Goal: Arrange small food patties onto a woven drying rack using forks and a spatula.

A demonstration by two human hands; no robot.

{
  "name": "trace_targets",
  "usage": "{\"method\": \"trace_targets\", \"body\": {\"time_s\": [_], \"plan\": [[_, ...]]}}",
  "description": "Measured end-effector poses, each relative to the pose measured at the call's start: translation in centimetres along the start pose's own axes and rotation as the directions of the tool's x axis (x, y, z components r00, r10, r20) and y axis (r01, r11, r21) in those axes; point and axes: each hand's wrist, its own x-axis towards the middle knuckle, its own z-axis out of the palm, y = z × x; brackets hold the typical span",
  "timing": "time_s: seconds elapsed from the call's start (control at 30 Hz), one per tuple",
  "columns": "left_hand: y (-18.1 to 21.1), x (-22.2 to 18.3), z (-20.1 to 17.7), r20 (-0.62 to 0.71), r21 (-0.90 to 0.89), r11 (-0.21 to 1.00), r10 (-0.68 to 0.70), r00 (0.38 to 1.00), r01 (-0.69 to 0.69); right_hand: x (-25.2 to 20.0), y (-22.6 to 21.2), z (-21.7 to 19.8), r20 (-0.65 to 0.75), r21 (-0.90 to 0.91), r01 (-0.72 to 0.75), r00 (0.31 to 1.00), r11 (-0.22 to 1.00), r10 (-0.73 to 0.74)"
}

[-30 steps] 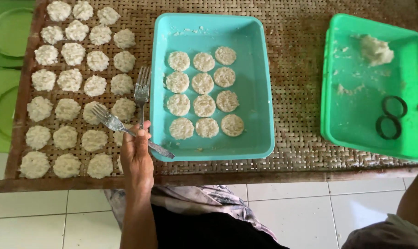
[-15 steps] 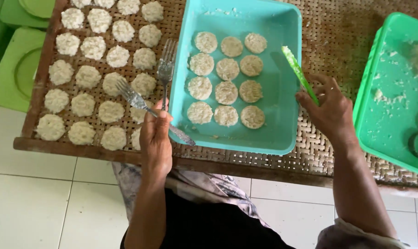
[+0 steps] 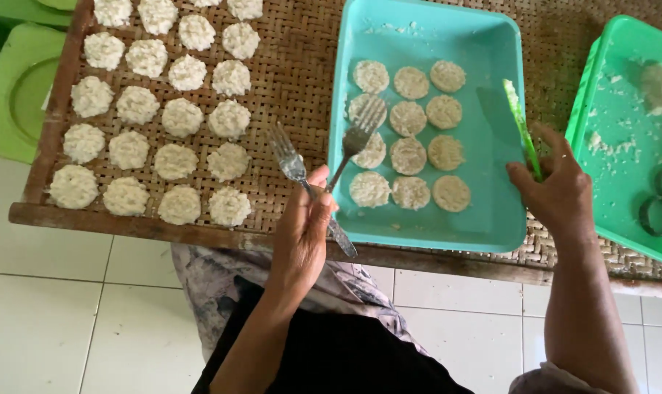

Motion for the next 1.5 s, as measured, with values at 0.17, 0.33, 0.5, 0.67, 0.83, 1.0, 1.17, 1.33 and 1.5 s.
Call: {"method": "trace_targets", "body": {"time_s": [0.17, 0.33, 0.5, 0.67, 0.83, 1.0, 1.17, 1.33, 1.5], "plan": [[0.5, -0.9, -2.3, 0.120, -0.175, 0.981, -0.068, 0.990, 0.088, -2.1, 3.0, -2.2, -0.163, -0.558, 0.318, 0.864, 0.767, -0.476], [0.3, -1.9, -4.3, 0.037, -0.220, 0.964, -0.146, 0.989, 0.150, -5.5, -2.8, -5.8, 0.052, -0.255, 0.414, 0.908, 0.874, -0.415], [0.5, -2.4, -5.2, 0.043, -0.097, 0.980, -0.169, 0.985, 0.173, -6.2, -6.4, -6.2, 0.369, -0.330, 0.507, 0.846, 0.797, -0.385], [0.7, -2.4, -5.7, 0.056, -0.135, 0.967, -0.209, 0.976, 0.215, -6.5, -10.4, -5.2, 0.414, -0.436, 0.661, 0.750, 0.611, -0.516], [1.0, -2.5, -6.2, 0.059, -0.123, 0.955, -0.264, 0.963, 0.270, -6.9, -11.3, -3.0, 0.470, -0.418, 0.715, 0.698, 0.560, -0.541], [0.9, -2.2, -6.3, 0.063, -0.061, 0.961, -0.267, 0.962, 0.270, -6.7, -10.2, -2.0, 0.475, -0.473, 0.748, 0.662, 0.466, -0.580], [0.8, -2.2, -6.0, 0.073, -0.100, 0.953, -0.278, 0.958, 0.285, -7.7, -12.1, -2.8, 0.424, -0.468, 0.731, 0.679, 0.497, -0.599], [0.9, -2.2, -6.0, 0.095, -0.093, 0.955, -0.274, 0.957, 0.283, -7.8, -12.0, -1.0, 0.433, -0.419, 0.749, 0.662, 0.514, -0.612], [1.0, -2.3, -6.3, 0.074, -0.103, 0.953, -0.278, 0.958, 0.285, -7.6, -11.7, -1.8, 0.493, -0.575, 0.748, 0.641, 0.332, -0.588]]}}
